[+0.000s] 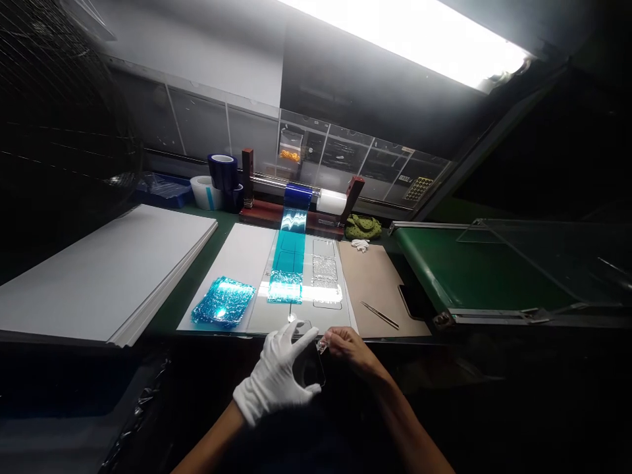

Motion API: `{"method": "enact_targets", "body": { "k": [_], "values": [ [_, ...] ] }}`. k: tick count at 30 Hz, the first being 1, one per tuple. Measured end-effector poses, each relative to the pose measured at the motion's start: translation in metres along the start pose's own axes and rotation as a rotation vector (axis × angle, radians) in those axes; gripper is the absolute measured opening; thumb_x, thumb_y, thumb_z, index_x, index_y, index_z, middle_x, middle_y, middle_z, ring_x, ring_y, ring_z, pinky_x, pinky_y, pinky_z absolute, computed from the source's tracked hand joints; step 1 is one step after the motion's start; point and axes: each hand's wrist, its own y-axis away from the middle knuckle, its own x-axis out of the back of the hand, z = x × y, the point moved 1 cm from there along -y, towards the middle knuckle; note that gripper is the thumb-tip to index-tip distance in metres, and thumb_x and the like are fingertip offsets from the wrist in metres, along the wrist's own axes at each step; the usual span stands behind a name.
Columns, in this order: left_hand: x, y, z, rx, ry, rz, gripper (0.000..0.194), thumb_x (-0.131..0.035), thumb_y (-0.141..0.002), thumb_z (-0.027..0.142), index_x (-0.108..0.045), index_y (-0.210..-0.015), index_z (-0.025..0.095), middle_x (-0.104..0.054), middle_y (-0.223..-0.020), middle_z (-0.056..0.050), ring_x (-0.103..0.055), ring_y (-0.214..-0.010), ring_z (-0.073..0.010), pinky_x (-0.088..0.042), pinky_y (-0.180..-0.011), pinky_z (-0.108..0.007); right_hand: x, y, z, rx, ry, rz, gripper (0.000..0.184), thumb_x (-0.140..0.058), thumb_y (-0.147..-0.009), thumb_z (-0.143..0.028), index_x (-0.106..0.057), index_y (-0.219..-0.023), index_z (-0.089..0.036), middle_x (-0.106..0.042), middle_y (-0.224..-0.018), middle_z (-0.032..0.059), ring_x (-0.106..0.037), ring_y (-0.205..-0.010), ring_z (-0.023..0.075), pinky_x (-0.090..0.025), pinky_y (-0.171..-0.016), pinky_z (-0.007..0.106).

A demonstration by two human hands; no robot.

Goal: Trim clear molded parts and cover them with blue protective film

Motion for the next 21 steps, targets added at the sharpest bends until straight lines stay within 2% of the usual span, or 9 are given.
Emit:
{"method": "enact_targets", "body": {
  "k": [3, 6, 8, 9, 13, 15, 17, 19, 21],
  "values": [
    [-0.008, 0.003, -0.002, -0.017, 0.049, 0.064, 0.092, -0.073, -0.053, 0.041, -0.037, -0.137, 0.031, -0.033, -0.140, -0.012, -0.039, -0.122, -0.0367, -0.036, -0.098, -0.049, 0.007, 0.004, 0.004, -0.072, -0.335, -0.098, 0.039, -0.057, -0.079, -0.051, -0.050, -0.062, -0.017, -0.030, -0.049, -0.0087, -0.019, -0.044, 0.0050, -0.014, -0.045, 0.021],
    [-0.009, -0.004, 0.005, -0.045, 0.046, 0.061, 0.090, -0.071, -0.055, 0.042, -0.037, -0.138, 0.031, -0.032, -0.141, -0.012, -0.038, -0.122, -0.0365, -0.037, -0.098, -0.048, 0.010, 0.009, 0.009, -0.083, -0.378, -0.063, 0.040, -0.057, -0.078, -0.052, -0.047, -0.061, -0.018, -0.027, -0.050, -0.0090, -0.017, -0.045, 0.0051, -0.013, -0.045, 0.022],
    [-0.008, -0.011, 0.013, -0.050, 0.011, -0.008, 0.089, -0.072, -0.053, 0.043, -0.040, -0.136, 0.032, -0.035, -0.138, -0.012, -0.041, -0.118, -0.0366, -0.037, -0.095, -0.048, 0.011, 0.013, 0.013, -0.085, -0.223, 0.035, 0.040, -0.051, -0.081, -0.053, -0.049, -0.062, -0.018, -0.030, -0.049, -0.0078, -0.020, -0.044, 0.0059, -0.015, -0.045, 0.022],
    [-0.007, -0.014, 0.017, -0.041, -0.026, -0.057, 0.087, -0.072, -0.053, 0.045, -0.043, -0.134, 0.032, -0.038, -0.135, -0.013, -0.044, -0.115, -0.0374, -0.038, -0.092, -0.049, 0.010, 0.014, 0.014, -0.074, -0.073, 0.114, 0.040, -0.049, -0.083, -0.051, -0.051, -0.062, -0.018, -0.034, -0.050, -0.0065, -0.024, -0.044, 0.0066, -0.017, -0.046, 0.022],
    [-0.010, -0.025, 0.032, 0.048, -0.256, -0.240, 0.073, -0.069, -0.051, 0.045, -0.056, -0.120, 0.025, -0.051, -0.116, -0.019, -0.051, -0.097, -0.0409, -0.038, -0.077, -0.054, 0.003, 0.018, 0.013, -0.051, 0.687, 0.405, 0.031, -0.045, -0.086, -0.034, -0.057, -0.062, -0.018, -0.052, -0.056, 0.0007, -0.045, -0.052, 0.0117, -0.026, -0.053, 0.025],
    [-0.011, -0.030, 0.035, 0.084, -0.308, -0.282, 0.071, -0.068, -0.051, 0.044, -0.057, -0.118, 0.024, -0.052, -0.115, -0.019, -0.051, -0.096, -0.0404, -0.036, -0.076, -0.054, 0.006, 0.017, 0.016, -0.071, 0.787, 0.439, 0.029, -0.044, -0.087, -0.030, -0.060, -0.066, -0.018, -0.055, -0.058, 0.0017, -0.047, -0.054, 0.0120, -0.027, -0.055, 0.025],
    [-0.011, -0.032, 0.034, 0.066, -0.259, -0.312, 0.076, -0.068, -0.051, 0.049, -0.053, -0.123, 0.028, -0.050, -0.121, -0.016, -0.050, -0.101, -0.0383, -0.036, -0.081, -0.051, 0.015, 0.015, 0.026, -0.087, 0.569, 0.362, 0.035, -0.043, -0.088, -0.036, -0.061, -0.066, -0.016, -0.052, -0.054, 0.0002, -0.043, -0.051, 0.0104, -0.028, -0.053, 0.024],
    [-0.011, -0.033, 0.029, 0.022, -0.174, -0.331, 0.083, -0.067, -0.052, 0.054, -0.047, -0.129, 0.033, -0.047, -0.126, -0.012, -0.048, -0.107, -0.0349, -0.036, -0.087, -0.046, 0.024, 0.015, 0.042, -0.118, 0.218, 0.235, 0.045, -0.041, -0.088, -0.049, -0.063, -0.068, -0.015, -0.044, -0.049, -0.0033, -0.035, -0.045, 0.0081, -0.026, -0.049, 0.022],
    [-0.015, -0.032, 0.025, 0.004, -0.135, -0.352, 0.084, -0.067, -0.052, 0.056, -0.045, -0.130, 0.036, -0.047, -0.128, -0.010, -0.047, -0.111, -0.0331, -0.035, -0.090, -0.044, 0.026, 0.019, 0.058, -0.158, 0.008, 0.223, 0.051, -0.039, -0.085, -0.057, -0.064, -0.070, -0.014, -0.040, -0.046, -0.0049, -0.030, -0.042, 0.0073, -0.023, -0.046, 0.021]
  ]
}}
